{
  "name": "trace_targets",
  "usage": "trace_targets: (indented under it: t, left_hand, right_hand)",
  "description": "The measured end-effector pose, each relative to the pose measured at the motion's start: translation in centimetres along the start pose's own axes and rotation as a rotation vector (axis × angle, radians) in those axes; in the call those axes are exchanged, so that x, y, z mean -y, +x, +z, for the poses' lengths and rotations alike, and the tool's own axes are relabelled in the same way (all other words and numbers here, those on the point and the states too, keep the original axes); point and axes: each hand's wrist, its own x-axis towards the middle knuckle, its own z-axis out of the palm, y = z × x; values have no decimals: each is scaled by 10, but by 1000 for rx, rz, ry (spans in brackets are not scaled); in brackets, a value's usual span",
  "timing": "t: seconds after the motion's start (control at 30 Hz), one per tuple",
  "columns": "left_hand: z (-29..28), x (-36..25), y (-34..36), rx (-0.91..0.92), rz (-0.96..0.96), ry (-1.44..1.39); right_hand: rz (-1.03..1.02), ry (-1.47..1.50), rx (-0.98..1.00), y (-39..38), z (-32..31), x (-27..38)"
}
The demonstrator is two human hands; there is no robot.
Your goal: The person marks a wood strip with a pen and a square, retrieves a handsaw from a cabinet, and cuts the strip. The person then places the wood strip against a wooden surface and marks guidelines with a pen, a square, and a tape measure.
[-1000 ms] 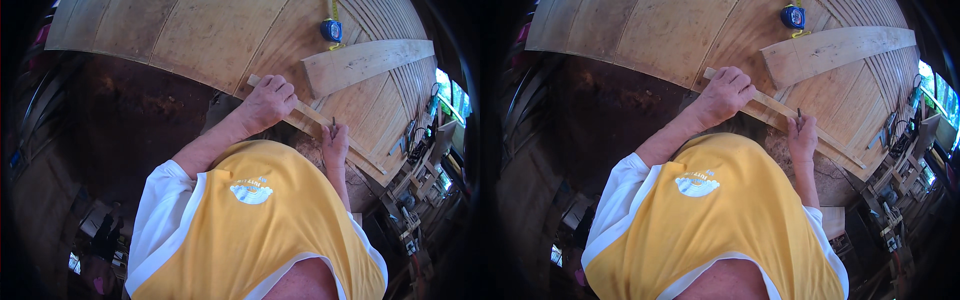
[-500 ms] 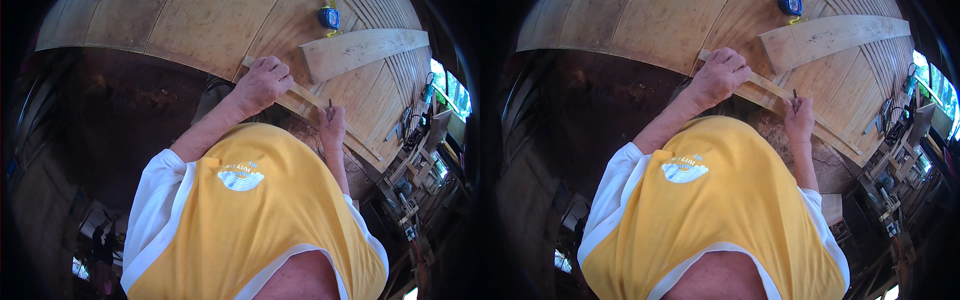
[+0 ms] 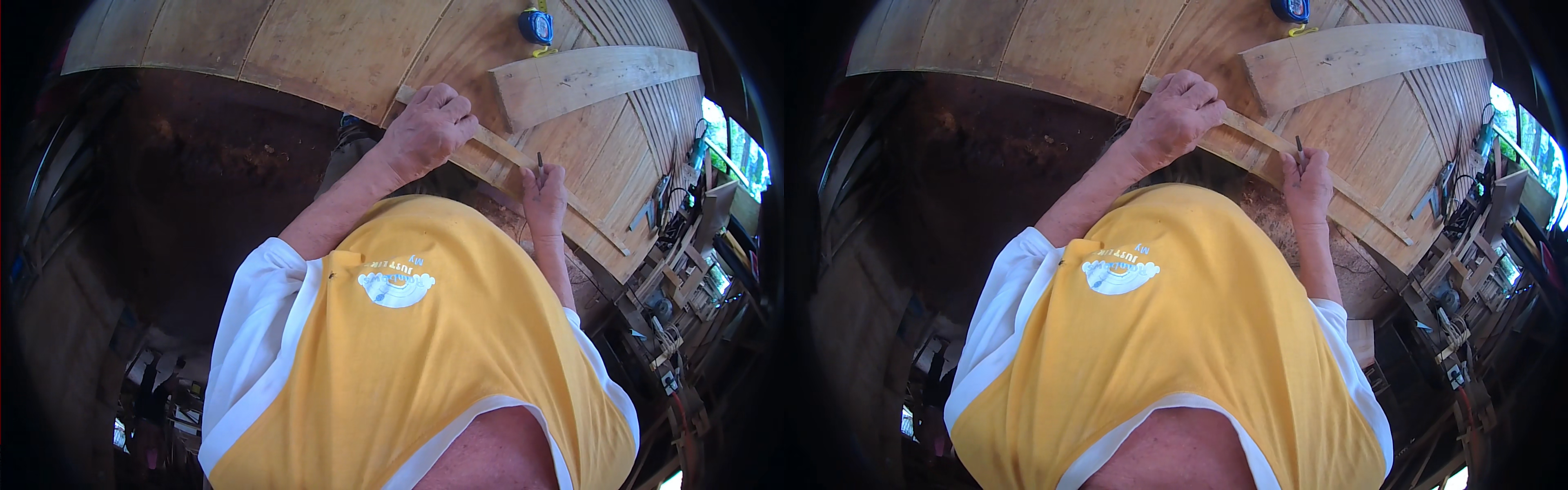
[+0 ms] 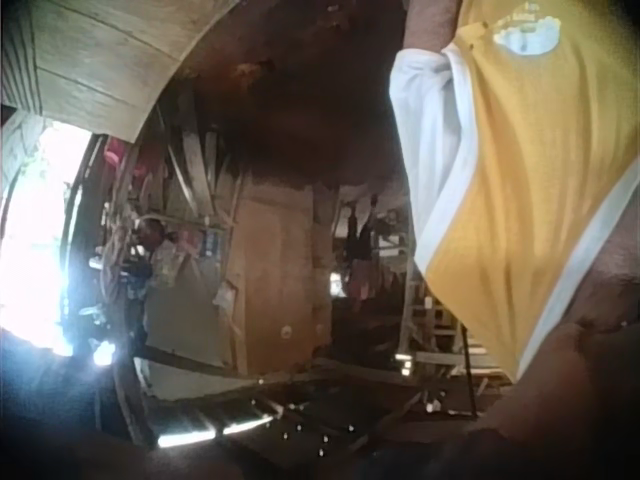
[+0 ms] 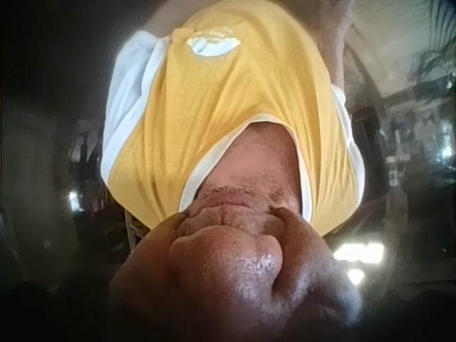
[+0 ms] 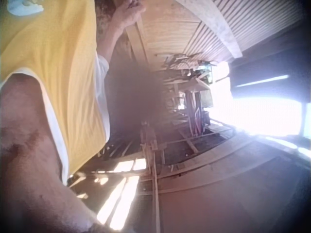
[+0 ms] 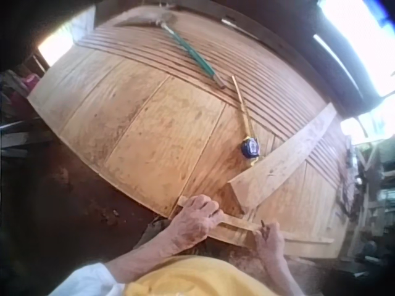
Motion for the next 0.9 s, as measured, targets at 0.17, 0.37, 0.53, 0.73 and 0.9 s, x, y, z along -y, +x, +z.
trace_targets:
  t: [0.17,0.37,0.53,0.73,0.9]
  left_hand:
    - [0,1,0,6,9,6]
    - [1,2,-1,0,6,-12]
    - [-2,2,-1,22,7,-11]
    - [0,3,1,12,23,-20]
    - [1,2,2,3,32,-32]
  right_hand:
    - [-10,-28,-2,0,0,1]
    - [-26,-42,3,-2,-2,3]
    - [2,-44,18,-3,-1,5]
    - [28,-9,-17,-4,1,7]
    - [21,44,-63,-4,6,-1]
